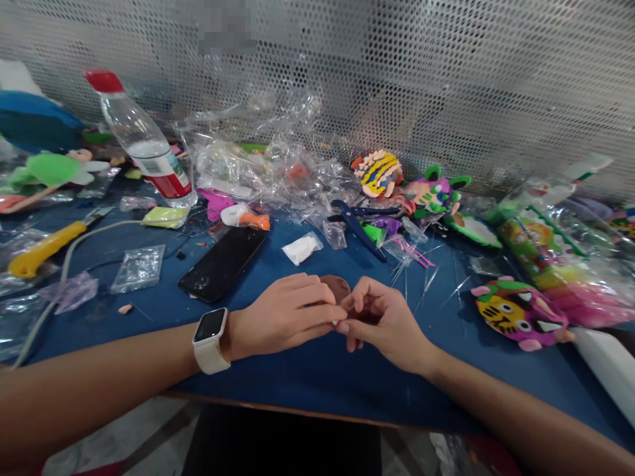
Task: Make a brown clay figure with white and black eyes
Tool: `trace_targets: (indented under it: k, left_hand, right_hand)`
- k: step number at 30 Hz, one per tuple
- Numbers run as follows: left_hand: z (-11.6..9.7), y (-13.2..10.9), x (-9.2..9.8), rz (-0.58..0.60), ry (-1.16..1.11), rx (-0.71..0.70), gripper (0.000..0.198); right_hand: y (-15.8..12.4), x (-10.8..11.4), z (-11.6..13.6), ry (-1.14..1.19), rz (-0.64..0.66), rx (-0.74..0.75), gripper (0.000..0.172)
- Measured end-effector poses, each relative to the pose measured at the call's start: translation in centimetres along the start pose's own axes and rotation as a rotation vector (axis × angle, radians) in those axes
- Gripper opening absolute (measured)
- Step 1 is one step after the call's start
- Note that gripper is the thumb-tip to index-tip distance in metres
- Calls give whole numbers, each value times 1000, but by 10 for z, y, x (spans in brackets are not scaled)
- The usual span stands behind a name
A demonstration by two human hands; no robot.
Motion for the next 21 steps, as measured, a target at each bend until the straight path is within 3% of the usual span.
trace_targets:
  k: [16,21]
  left_hand:
    - [0,0,-8,84,-42,-4,16]
    - [1,0,-5,47,-65,21,19]
  right_hand:
    - [0,-2,-2,-34,47,-49,54]
    - [-1,-4,-8,-6,57,-103,57]
Point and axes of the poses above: each hand's wrist, its own y-axis towards the middle knuckle, its own x-axis out of the back of the hand, z = x × y, the point moved 9 cm from there along y, towards the middle knuckle, and after that the axes turned 5 degrees about x, right-handed, at the moved point
